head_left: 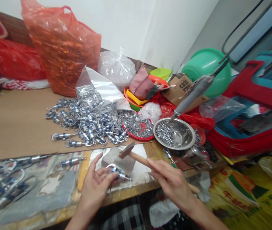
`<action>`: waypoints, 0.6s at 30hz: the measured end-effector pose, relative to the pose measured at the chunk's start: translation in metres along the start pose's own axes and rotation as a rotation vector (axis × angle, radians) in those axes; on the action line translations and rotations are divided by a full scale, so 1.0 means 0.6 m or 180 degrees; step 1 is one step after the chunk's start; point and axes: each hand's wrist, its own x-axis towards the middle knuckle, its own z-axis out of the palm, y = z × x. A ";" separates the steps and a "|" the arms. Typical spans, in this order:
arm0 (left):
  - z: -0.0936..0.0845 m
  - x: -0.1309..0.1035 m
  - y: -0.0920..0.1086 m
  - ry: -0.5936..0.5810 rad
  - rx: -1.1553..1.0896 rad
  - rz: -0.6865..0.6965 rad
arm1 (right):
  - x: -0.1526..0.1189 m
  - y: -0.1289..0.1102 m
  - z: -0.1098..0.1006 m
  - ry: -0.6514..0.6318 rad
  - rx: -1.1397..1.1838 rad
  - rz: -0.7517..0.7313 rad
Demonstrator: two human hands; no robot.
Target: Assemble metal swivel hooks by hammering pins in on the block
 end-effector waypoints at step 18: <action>0.002 0.000 -0.008 0.0156 0.0072 0.0077 | -0.057 0.002 0.050 0.0145 0.0067 0.0520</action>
